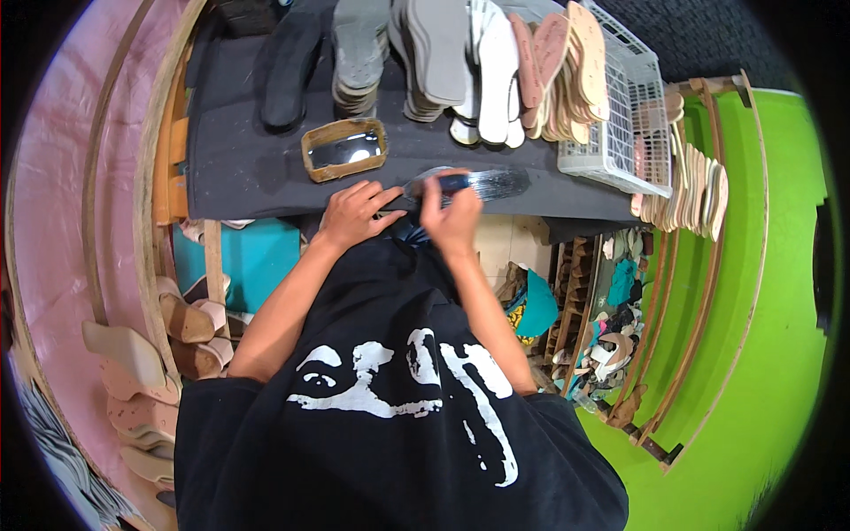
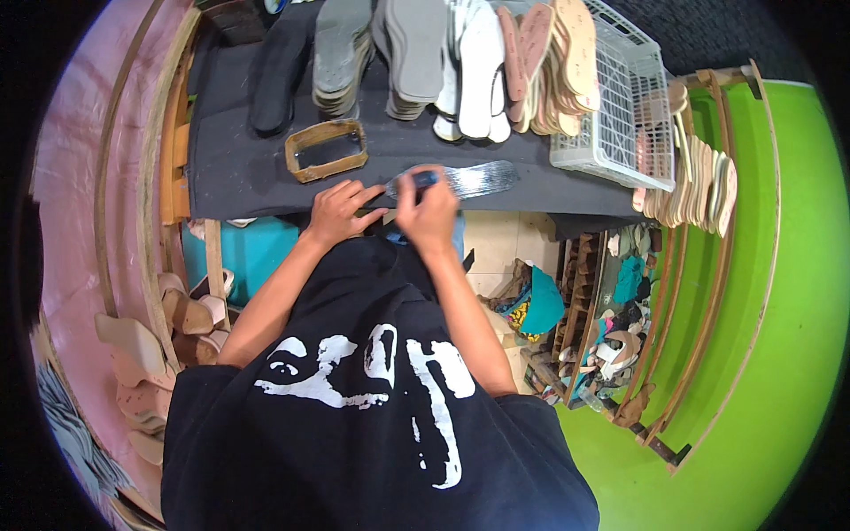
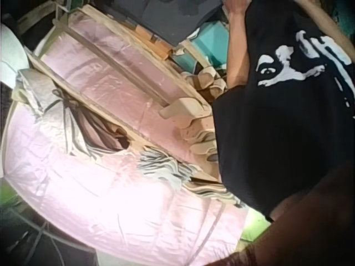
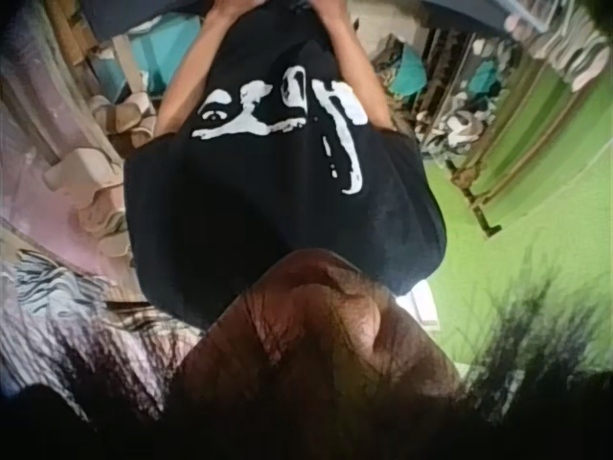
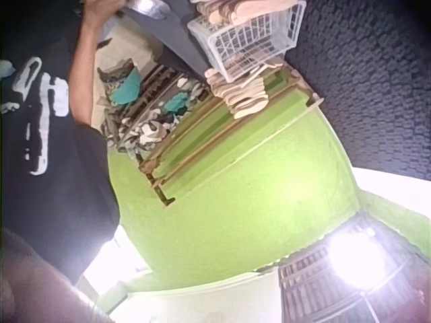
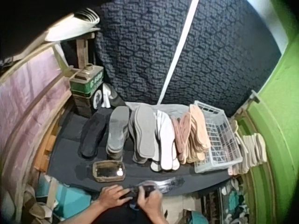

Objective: The recorder applies glue to shoe soles using a brush.

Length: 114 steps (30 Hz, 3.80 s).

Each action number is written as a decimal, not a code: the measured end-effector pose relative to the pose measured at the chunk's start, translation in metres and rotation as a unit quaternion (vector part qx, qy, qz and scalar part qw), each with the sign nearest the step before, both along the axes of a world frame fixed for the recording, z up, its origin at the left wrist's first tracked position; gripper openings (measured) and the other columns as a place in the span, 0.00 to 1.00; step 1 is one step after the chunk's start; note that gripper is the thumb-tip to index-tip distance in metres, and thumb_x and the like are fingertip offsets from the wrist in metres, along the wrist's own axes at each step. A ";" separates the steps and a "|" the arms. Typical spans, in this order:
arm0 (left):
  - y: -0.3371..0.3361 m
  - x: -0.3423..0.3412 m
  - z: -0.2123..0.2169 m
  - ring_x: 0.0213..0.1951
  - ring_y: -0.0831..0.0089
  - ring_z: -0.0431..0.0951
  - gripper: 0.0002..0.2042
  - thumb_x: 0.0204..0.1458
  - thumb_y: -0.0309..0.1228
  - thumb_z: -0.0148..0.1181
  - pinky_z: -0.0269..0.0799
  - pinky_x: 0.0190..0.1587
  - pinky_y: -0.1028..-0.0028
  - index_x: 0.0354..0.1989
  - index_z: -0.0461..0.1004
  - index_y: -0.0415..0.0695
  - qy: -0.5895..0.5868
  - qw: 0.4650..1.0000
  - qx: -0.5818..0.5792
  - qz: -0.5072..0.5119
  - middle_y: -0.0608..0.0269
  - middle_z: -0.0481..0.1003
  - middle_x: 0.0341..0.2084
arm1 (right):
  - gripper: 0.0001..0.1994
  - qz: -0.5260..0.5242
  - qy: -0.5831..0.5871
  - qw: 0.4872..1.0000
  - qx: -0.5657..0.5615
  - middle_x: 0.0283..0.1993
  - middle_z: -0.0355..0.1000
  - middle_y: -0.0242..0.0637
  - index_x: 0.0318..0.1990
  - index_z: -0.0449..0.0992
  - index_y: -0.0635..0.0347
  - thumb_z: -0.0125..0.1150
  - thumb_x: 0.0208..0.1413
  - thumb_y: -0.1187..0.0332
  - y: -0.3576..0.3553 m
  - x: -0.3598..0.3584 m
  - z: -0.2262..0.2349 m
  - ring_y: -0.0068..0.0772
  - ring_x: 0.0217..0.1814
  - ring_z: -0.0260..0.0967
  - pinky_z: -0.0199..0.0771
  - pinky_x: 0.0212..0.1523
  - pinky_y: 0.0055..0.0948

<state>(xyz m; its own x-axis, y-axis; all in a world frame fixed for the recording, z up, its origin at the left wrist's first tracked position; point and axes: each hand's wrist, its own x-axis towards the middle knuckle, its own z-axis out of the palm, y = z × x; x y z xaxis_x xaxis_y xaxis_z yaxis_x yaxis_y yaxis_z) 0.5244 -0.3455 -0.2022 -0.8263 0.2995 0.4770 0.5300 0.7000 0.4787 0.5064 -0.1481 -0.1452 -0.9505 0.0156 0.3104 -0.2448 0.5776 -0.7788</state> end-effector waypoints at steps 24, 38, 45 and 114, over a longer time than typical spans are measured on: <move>-0.002 0.003 0.003 0.29 0.65 0.77 0.20 0.49 0.42 0.80 0.75 0.33 0.65 0.49 0.86 0.48 -0.021 1.000 0.013 0.014 0.66 0.73 0.27 | 0.07 -0.037 -0.067 0.996 -0.050 0.36 0.80 0.45 0.42 0.78 0.65 0.71 0.64 0.74 0.045 0.002 0.016 0.36 0.33 0.81 0.80 0.35 0.34; -0.002 -0.003 0.002 0.29 0.65 0.77 0.20 0.48 0.42 0.81 0.75 0.33 0.65 0.49 0.87 0.49 -0.006 1.000 0.017 0.001 0.66 0.73 0.26 | 0.10 0.155 0.030 0.982 0.107 0.39 0.78 0.44 0.43 0.79 0.62 0.69 0.54 0.79 0.006 0.024 0.020 0.53 0.41 0.82 0.82 0.41 0.41; 0.001 0.002 0.001 0.30 0.66 0.78 0.19 0.48 0.40 0.80 0.76 0.32 0.66 0.48 0.87 0.51 -0.018 1.000 0.011 0.007 0.66 0.73 0.28 | 0.06 -0.082 0.062 0.995 0.003 0.30 0.80 0.44 0.41 0.79 0.66 0.72 0.63 0.73 0.106 -0.018 0.008 0.33 0.26 0.78 0.77 0.29 0.31; 0.007 0.001 0.002 0.26 0.69 0.73 0.17 0.44 0.36 0.80 0.73 0.31 0.67 0.44 0.86 0.49 -0.014 0.999 0.031 0.027 0.67 0.69 0.23 | 0.06 -0.010 -0.069 0.993 -0.090 0.36 0.80 0.46 0.45 0.78 0.64 0.68 0.64 0.75 0.069 0.022 0.014 0.45 0.35 0.83 0.81 0.37 0.37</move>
